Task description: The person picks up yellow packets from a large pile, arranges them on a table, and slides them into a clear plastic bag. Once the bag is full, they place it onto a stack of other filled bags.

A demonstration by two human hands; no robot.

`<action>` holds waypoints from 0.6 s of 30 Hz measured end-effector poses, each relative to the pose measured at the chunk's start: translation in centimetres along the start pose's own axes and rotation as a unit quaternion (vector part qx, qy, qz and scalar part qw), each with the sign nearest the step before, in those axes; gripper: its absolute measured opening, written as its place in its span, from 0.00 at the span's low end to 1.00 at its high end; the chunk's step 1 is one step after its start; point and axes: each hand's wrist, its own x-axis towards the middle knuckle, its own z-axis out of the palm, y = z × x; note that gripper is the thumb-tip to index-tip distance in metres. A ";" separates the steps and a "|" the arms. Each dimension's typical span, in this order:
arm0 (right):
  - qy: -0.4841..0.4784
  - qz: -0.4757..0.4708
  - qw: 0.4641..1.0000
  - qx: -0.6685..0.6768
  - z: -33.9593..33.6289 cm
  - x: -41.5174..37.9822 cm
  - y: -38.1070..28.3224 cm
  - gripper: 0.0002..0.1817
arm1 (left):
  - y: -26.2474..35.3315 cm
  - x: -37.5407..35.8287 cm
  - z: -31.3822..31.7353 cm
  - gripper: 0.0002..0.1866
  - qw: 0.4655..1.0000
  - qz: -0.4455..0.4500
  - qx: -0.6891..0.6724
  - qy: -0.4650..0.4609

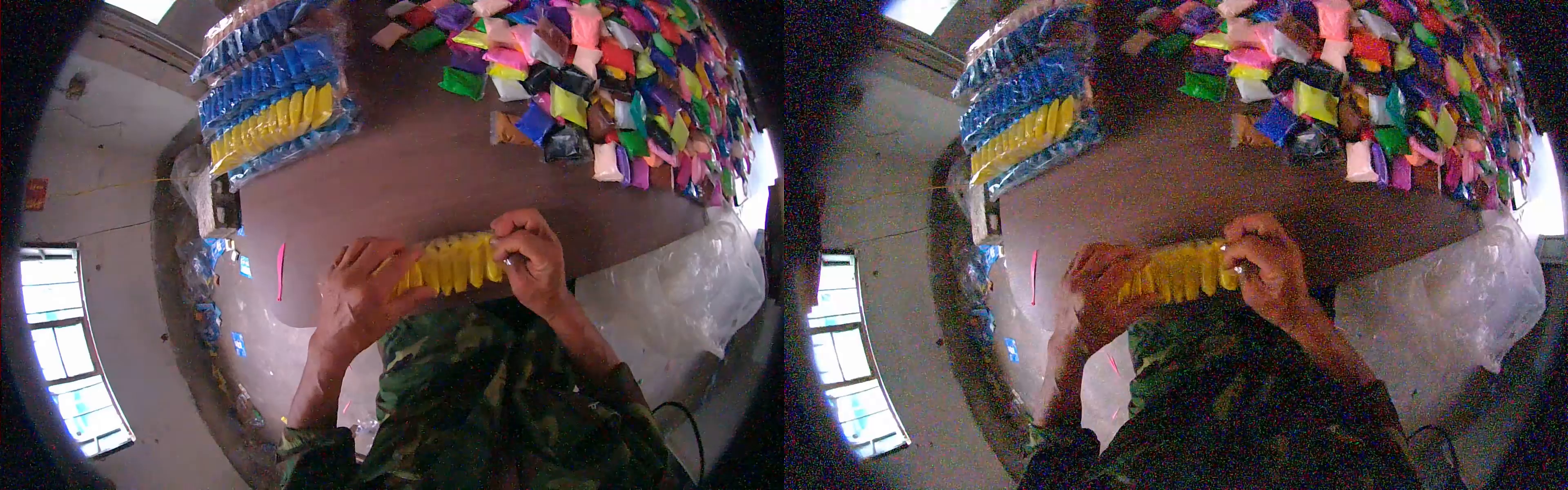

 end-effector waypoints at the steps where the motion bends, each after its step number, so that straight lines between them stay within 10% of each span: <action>1: 0.006 0.004 1.000 0.003 0.1 0.0 0.0 0.11 | 0.1 -0.2 0.3 0.21 1.000 0.017 0.011 0.012; 18: -0.023 0.014 0.998 -0.061 -2.7 0.7 -1.6 0.18 | -0.1 -1.3 2.8 0.18 0.993 0.059 0.034 0.094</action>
